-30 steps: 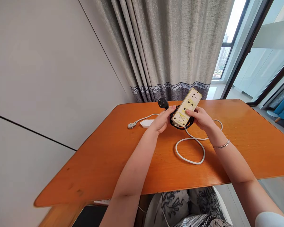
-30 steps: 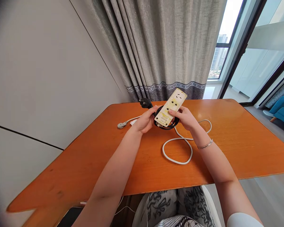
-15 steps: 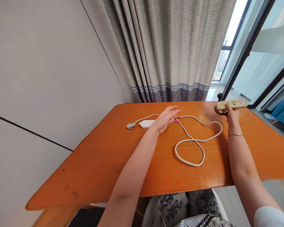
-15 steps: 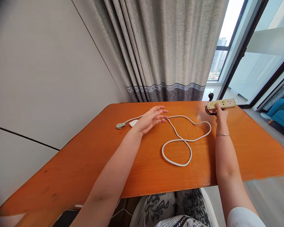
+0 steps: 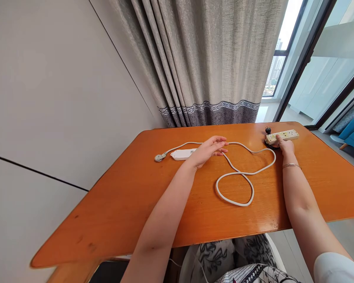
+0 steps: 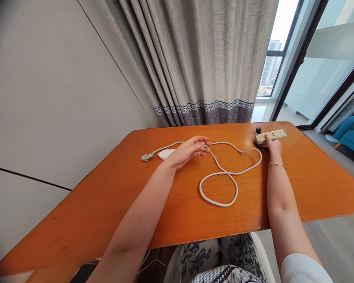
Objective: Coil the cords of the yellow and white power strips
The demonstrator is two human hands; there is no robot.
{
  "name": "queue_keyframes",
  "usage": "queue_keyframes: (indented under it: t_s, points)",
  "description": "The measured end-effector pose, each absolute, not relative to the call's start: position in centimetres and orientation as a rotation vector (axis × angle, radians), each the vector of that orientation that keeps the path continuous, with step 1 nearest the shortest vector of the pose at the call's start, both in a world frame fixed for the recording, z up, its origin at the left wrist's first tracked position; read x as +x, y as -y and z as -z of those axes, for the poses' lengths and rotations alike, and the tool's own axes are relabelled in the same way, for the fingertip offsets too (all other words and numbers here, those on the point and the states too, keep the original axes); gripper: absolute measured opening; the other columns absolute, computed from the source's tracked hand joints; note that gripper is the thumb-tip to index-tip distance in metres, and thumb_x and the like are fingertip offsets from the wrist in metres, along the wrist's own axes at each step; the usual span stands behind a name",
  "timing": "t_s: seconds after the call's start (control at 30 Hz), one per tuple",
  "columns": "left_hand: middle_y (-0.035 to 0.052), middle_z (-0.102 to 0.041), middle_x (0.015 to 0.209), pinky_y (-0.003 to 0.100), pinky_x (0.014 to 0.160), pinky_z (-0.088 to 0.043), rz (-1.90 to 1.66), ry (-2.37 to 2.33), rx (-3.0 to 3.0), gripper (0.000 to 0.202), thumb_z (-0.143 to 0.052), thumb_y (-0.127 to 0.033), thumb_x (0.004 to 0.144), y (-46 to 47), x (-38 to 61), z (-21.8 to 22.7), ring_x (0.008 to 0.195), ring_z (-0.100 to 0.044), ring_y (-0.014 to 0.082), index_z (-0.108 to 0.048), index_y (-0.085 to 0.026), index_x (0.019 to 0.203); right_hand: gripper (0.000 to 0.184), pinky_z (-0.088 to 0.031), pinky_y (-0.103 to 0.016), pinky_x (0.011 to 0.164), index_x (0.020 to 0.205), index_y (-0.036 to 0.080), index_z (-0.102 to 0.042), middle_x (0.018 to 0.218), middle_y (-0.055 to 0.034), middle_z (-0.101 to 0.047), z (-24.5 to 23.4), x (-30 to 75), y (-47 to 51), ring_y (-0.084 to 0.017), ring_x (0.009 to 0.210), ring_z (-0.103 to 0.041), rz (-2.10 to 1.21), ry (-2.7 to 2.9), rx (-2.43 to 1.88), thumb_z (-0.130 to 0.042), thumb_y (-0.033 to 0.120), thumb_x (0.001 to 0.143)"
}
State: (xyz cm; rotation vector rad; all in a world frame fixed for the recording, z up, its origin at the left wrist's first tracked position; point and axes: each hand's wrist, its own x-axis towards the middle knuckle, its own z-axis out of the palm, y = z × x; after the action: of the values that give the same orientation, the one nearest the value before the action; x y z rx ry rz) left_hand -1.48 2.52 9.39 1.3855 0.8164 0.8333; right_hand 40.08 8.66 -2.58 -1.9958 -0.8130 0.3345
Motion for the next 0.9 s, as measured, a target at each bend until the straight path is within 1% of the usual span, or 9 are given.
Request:
queue_keyframes:
  t_s: [0.17,0.27,0.37,0.43,0.53,0.63,0.73,0.8,0.9]
  points:
    - [0.0102,-0.066,0.122,0.034,0.087,-0.05,-0.759,-0.813,1.463,0.043,-0.072,-0.047,0.081,-2.4,-1.2,-9.0,0.098,-0.068,0.0189,-0.059,-0.02,0.111,0.073,-0.05,-0.052,0.101,0.114,0.006,-0.07,0.121,-0.0331,-0.065,2.0,39.8,-8.2,-0.044,0.126,-0.059,-0.272,0.64,-2.228,-0.068,0.069,0.077]
    - [0.0097,-0.066,0.122,0.034,0.088,-0.049,-0.721,-0.81,1.509,0.043,-0.071,-0.048,0.081,-2.4,-1.1,-9.0,0.098,-0.068,0.0189,-0.059,-0.02,0.111,0.086,-0.046,-0.058,0.103,0.128,0.002,-0.061,0.133,-0.0374,-0.055,1.9,39.3,-8.0,-0.047,0.127,-0.056,-0.219,0.575,-2.285,-0.069,0.07,0.076]
    - [0.0092,-0.064,0.122,0.035,0.088,-0.049,-0.684,-0.799,1.559,0.044,-0.071,-0.05,0.081,-2.3,-1.0,-8.9,0.098,-0.068,0.0192,-0.059,-0.02,0.11,0.091,-0.046,-0.056,0.103,0.138,0.004,-0.049,0.138,-0.0358,-0.051,2.0,39.0,-7.7,-0.045,0.127,-0.056,-0.168,0.555,-2.282,-0.071,0.068,0.076]
    - [0.0089,-0.064,0.12,0.036,0.089,-0.049,-0.664,-0.79,1.587,0.045,-0.071,-0.051,0.081,-2.3,-1.0,-8.9,0.098,-0.068,0.0194,-0.059,-0.02,0.11,0.086,-0.046,-0.055,0.103,0.135,0.007,-0.05,0.136,-0.0334,-0.053,2.2,39.1,-7.6,-0.043,0.126,-0.057,-0.149,0.561,-2.266,-0.071,0.067,0.077]
    - [0.0086,-0.063,0.119,0.036,0.089,-0.049,-0.648,-0.781,1.612,0.046,-0.071,-0.052,0.081,-2.4,-0.9,-8.8,0.098,-0.068,0.0193,-0.059,-0.02,0.111,0.07,-0.048,-0.053,0.099,0.122,0.011,-0.057,0.129,-0.029,-0.058,2.5,39.2,-7.5,-0.041,0.12,-0.06,-0.125,0.589,-2.234,-0.066,0.066,0.08]
    - [0.0085,-0.063,0.118,0.036,0.088,-0.049,-0.645,-0.771,1.635,0.044,-0.071,-0.052,0.082,-2.4,-0.9,-8.7,0.097,-0.068,0.0193,-0.059,-0.02,0.111,0.055,-0.05,-0.048,0.095,0.114,0.013,-0.061,0.12,-0.0236,-0.063,2.5,39.2,-7.2,-0.036,0.114,-0.063,-0.09,0.644,-2.199,-0.056,0.062,0.089]
    - [0.0086,-0.063,0.119,0.036,0.087,-0.049,-0.643,-0.757,1.674,0.043,-0.07,-0.051,0.083,-2.3,-0.9,-8.8,0.096,-0.068,0.019,-0.059,-0.02,0.11,0.047,-0.051,-0.044,0.092,0.109,0.012,-0.066,0.112,-0.0207,-0.067,2.4,38.8,-6.8,-0.032,0.107,-0.064,-0.052,0.72,-2.183,-0.046,0.053,0.096]
    - [0.0089,-0.064,0.118,0.036,0.088,-0.05,-0.628,-0.747,1.708,0.042,-0.07,-0.051,0.084,-2.2,-1.0,-8.9,0.097,-0.067,0.0192,-0.059,-0.02,0.109,0.045,-0.051,-0.043,0.088,0.104,0.011,-0.069,0.107,-0.0197,-0.069,2.4,38.2,-6.4,-0.031,0.101,-0.065,-0.039,0.783,-2.192,-0.046,0.048,0.095]
    - [0.0092,-0.066,0.115,0.037,0.09,-0.05,-0.599,-0.725,1.751,0.04,-0.068,-0.049,0.085,-2.0,-1.1,-9.0,0.099,-0.067,0.0202,-0.059,-0.019,0.109,0.041,-0.05,-0.042,0.086,0.101,0.013,-0.075,0.105,-0.0176,-0.07,2.8,37.1,-5.9,-0.03,0.097,-0.064,-0.019,0.923,-2.217,-0.055,0.047,0.09]
